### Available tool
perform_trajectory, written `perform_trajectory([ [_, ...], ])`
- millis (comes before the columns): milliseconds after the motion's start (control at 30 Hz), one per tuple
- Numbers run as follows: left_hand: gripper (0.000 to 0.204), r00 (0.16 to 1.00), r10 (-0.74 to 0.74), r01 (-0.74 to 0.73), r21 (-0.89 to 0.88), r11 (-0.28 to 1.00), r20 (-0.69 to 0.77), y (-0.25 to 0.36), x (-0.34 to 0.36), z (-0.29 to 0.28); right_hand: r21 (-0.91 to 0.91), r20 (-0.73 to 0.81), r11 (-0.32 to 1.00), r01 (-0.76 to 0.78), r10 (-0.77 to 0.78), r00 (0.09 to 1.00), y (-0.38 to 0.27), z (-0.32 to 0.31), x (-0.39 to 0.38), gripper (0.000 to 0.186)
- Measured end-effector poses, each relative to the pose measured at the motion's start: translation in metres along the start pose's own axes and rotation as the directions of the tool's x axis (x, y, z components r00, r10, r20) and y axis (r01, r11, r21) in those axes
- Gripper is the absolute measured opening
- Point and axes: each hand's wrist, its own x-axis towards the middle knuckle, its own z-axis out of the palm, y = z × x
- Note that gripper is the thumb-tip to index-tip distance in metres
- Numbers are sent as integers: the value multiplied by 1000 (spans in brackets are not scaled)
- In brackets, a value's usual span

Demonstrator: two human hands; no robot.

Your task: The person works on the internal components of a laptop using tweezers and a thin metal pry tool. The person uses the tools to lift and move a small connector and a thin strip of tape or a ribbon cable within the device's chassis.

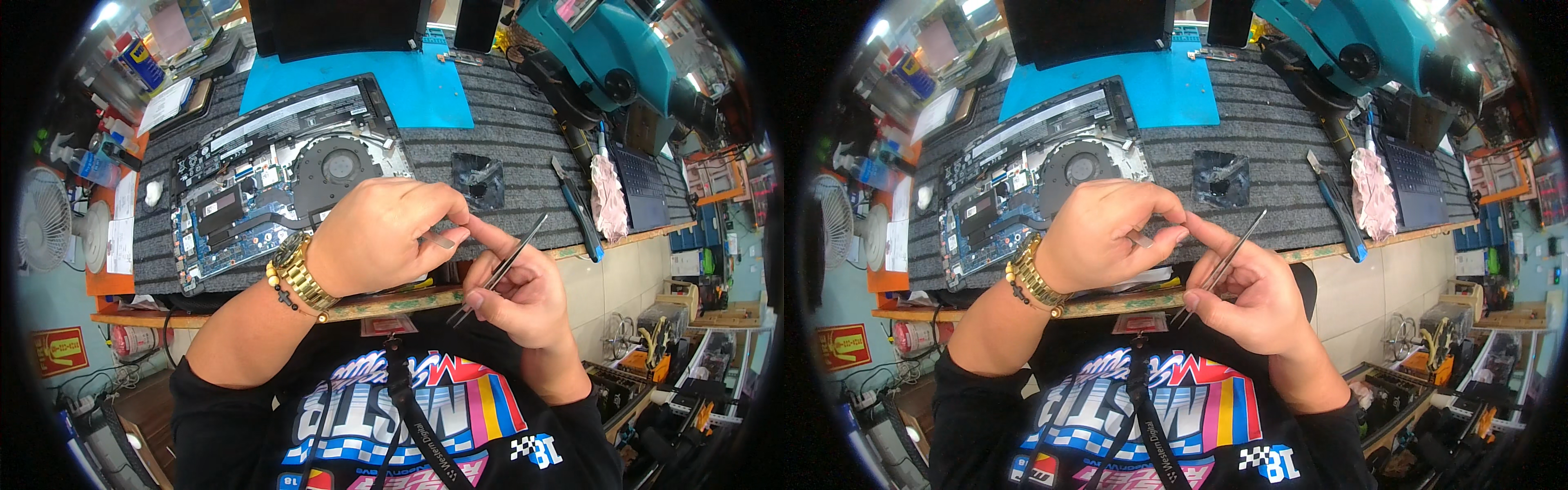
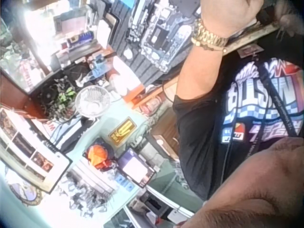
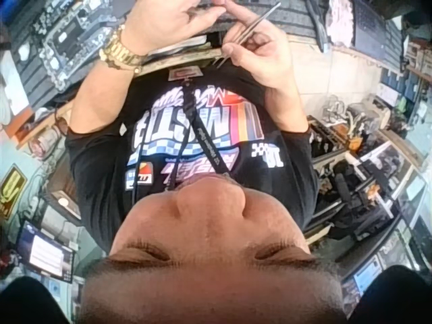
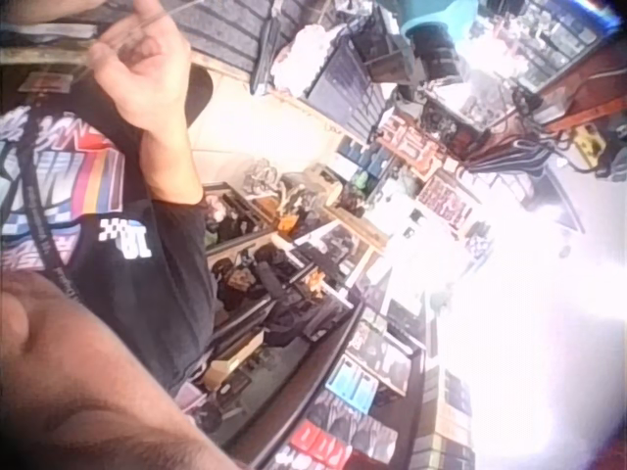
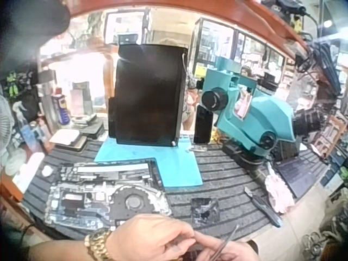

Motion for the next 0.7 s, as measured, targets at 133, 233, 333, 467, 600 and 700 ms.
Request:
perform_trajectory([
  [133, 15, 1000, 6, -6, -16, 1000, -9, -1, -1, 1, -80, 26, 996, 42, -40, 999, 3, -2, -1, 85],
  [233, 12, 995, -77, 81, -52, 995, 68, 5, 3, -7, -134, 37, 991, 24, -19, 999, 0, -2, -1, 87],
  [333, 10, 994, -86, 94, -120, 988, 64, 4, 3, -5, -151, 56, 988, 33, -24, 998, 1, -1, -2, 89],
  [467, 8, 983, -159, 173, -189, 967, 88, 3, 1, -3, -121, 57, 993, 17, -10, 998, 4, 2, -2, 92],
  [600, 8, 983, -165, 177, -195, 965, 76, 4, 0, 0, -74, 74, 997, 9, -4, 997, 6, 5, -2, 97],
  [700, 9, 979, -189, 202, -204, 958, 80, 4, -2, 4, -57, 93, 998, 23, -17, 996, 7, 8, -1, 99],
])
